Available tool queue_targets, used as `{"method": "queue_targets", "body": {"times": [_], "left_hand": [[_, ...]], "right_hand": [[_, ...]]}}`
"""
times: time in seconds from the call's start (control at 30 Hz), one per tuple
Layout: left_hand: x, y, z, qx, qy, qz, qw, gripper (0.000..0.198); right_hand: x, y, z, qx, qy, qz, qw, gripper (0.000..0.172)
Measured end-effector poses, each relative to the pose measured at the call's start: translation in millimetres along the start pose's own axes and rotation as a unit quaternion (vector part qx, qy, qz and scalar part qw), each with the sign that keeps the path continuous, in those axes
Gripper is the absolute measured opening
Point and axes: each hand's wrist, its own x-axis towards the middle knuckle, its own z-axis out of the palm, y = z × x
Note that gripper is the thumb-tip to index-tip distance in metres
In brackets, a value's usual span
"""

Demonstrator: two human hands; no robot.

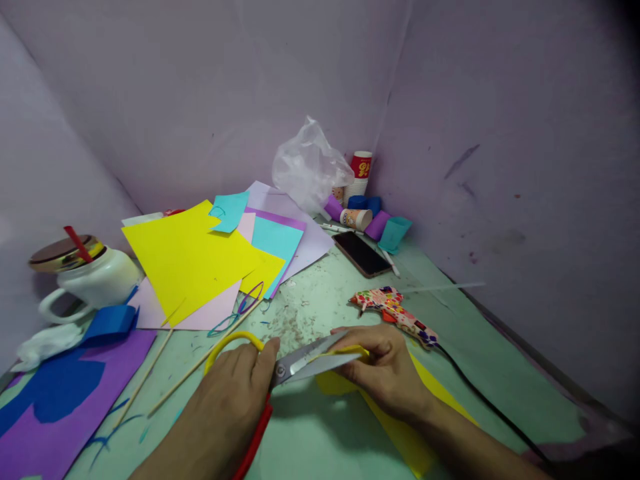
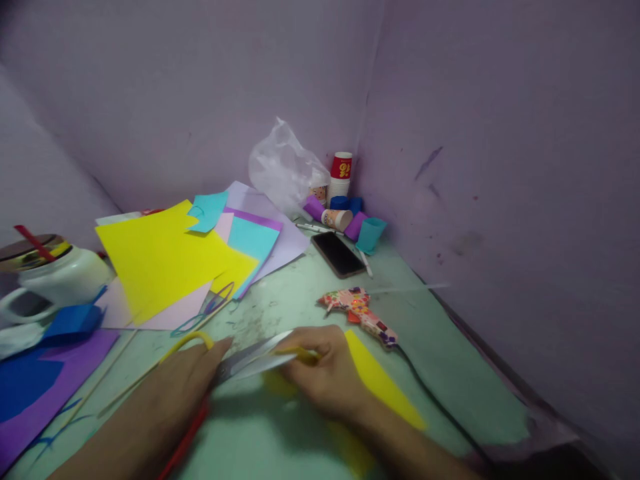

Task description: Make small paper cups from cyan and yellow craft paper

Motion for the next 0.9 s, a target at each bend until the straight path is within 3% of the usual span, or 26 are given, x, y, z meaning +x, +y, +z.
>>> {"method": "queue_targets", "body": {"times": [0.27, 0.5, 0.73, 0.9], "left_hand": [[6, 12, 10.2, 0.037, 0.038, -0.032, 0.998, 0.048], [4, 13, 9.9, 0.048, 0.019, -0.027, 0.998, 0.05], [3, 15, -4.5, 0.012, -0.055, -0.023, 0.998, 0.063], [2, 15, 0.0, 0.007, -0.07, -0.034, 0.997, 0.067]], "right_hand": [[-3, 4, 2, -0.035, -0.018, -0.023, 0.999, 0.014], [-4, 7, 3, -0.031, -0.002, -0.039, 0.999, 0.014], [-5, 4, 5, -0.02, 0.01, -0.002, 1.0, 0.01], [-5, 5, 6, -0.011, 0.019, 0.042, 0.999, 0.008]]}}
